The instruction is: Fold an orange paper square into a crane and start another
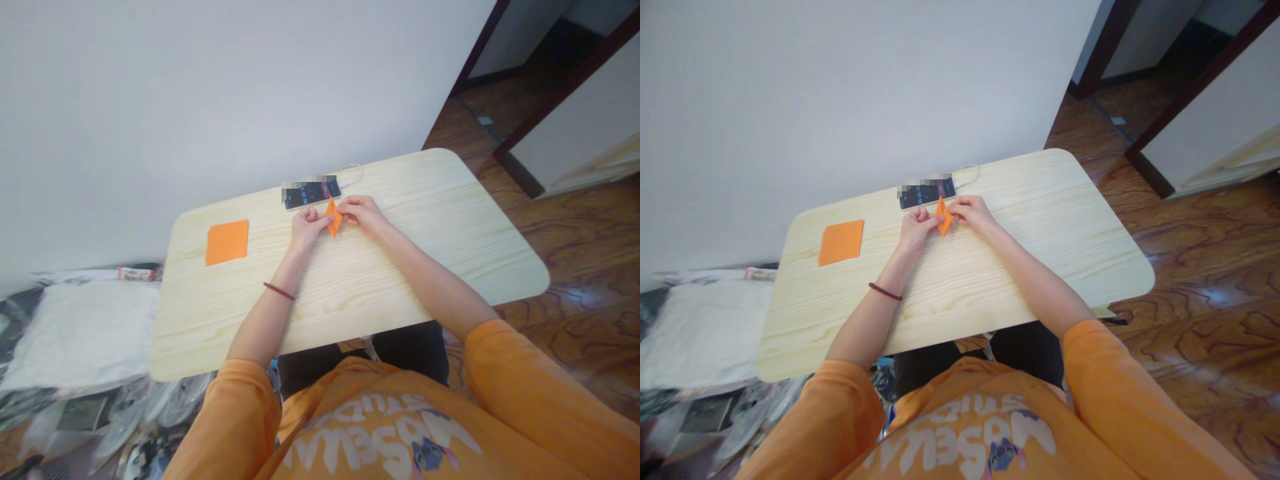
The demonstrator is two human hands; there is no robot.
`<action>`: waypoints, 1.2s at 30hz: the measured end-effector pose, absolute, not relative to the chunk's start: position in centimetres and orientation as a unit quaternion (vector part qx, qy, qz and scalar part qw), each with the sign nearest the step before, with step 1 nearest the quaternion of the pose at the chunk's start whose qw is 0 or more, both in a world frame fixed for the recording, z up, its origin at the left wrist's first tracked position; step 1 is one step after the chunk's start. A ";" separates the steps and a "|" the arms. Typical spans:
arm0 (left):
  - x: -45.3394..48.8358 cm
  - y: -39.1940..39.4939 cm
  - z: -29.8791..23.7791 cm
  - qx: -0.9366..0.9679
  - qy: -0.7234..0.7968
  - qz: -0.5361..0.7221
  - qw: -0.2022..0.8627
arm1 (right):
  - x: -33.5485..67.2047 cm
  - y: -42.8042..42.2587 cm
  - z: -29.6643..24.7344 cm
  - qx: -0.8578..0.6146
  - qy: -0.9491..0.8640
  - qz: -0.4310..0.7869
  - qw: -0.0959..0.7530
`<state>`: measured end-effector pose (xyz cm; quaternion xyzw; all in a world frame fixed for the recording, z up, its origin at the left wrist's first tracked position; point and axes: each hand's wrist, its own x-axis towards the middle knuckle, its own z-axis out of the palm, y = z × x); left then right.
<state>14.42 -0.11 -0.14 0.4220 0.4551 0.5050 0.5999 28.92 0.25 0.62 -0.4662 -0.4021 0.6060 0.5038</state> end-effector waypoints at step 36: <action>14.5 0.1 -0.8 0.382 0.414 0.610 0.557 | 28.9 0.2 0.1 -0.449 -0.435 0.637 0.450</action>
